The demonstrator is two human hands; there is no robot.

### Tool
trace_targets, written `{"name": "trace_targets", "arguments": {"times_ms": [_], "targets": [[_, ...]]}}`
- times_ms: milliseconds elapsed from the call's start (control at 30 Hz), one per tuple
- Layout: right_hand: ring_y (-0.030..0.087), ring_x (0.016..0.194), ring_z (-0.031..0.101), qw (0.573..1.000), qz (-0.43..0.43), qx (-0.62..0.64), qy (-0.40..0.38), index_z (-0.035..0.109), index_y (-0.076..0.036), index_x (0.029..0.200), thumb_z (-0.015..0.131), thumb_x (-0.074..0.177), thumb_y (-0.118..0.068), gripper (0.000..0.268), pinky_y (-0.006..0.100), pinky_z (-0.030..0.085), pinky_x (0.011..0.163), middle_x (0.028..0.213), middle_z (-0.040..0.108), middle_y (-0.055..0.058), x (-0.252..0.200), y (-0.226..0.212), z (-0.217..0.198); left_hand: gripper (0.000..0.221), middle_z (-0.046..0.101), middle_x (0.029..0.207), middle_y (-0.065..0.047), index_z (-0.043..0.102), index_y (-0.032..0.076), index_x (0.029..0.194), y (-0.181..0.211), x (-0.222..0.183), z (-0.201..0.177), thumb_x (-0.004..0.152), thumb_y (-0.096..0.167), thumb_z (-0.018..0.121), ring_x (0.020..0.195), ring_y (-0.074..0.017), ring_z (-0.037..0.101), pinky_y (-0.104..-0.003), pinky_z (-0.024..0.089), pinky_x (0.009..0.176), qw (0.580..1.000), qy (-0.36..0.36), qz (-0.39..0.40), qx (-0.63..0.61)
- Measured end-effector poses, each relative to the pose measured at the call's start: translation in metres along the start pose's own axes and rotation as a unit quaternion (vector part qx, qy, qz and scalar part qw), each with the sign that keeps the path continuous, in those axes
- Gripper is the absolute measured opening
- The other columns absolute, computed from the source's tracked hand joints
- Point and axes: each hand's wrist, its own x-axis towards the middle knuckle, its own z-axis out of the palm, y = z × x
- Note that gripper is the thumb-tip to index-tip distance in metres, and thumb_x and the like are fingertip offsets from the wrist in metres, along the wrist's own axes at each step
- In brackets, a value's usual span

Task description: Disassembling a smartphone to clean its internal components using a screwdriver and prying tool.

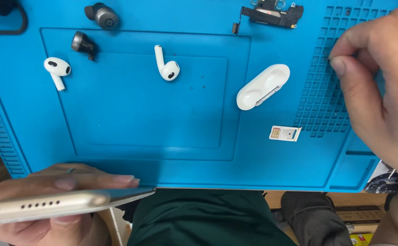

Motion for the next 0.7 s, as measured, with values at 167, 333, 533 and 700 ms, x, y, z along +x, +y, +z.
{"name": "trace_targets", "arguments": {"times_ms": [167,333,533,700], "targets": [[0.041,0.111,0.057,0.996,-0.005,0.083,0.030,0.062,0.015,0.136,0.056,0.128,0.001,0.017,0.048,0.046,0.094,0.123,0.056,0.030,-0.005,0.012,0.014,0.043,0.077,0.134,-0.017,0.045,0.021,0.137,0.017,-0.006,-0.004,0.098,0.032,0.061,0.122,-0.0321,0.092,-0.038,0.086,0.097,0.993,-0.006,-0.078,0.087],[0.041,0.110,0.053,0.994,0.000,0.104,0.030,0.067,0.018,0.141,0.050,0.128,0.001,0.027,0.046,0.044,0.091,0.118,0.050,0.030,-0.001,0.000,0.004,0.055,0.076,0.133,-0.018,0.043,0.025,0.142,0.005,-0.009,-0.009,0.094,0.029,0.070,0.122,-0.0337,0.092,-0.036,0.087,0.093,0.996,-0.026,-0.050,0.069],[0.044,0.112,0.057,0.994,-0.024,0.094,0.050,0.074,0.019,0.148,0.061,0.129,0.008,0.025,0.048,0.050,0.092,0.121,0.054,0.031,-0.004,0.000,-0.001,0.032,0.075,0.134,-0.016,0.048,0.027,0.136,0.002,0.002,0.028,0.105,0.034,0.047,0.120,-0.0273,0.090,-0.031,0.086,0.094,0.989,-0.045,-0.046,0.136],[0.047,0.127,0.061,0.988,0.007,0.133,0.078,0.070,0.021,0.156,0.054,0.135,0.007,0.029,0.049,0.053,0.100,0.137,0.057,0.034,-0.010,-0.003,0.000,0.059,0.050,0.094,-0.015,0.038,0.004,0.125,-0.028,0.000,0.089,0.105,0.055,0.060,0.074,-0.0365,0.071,-0.056,0.076,0.081,0.866,0.462,0.027,0.188]]}}
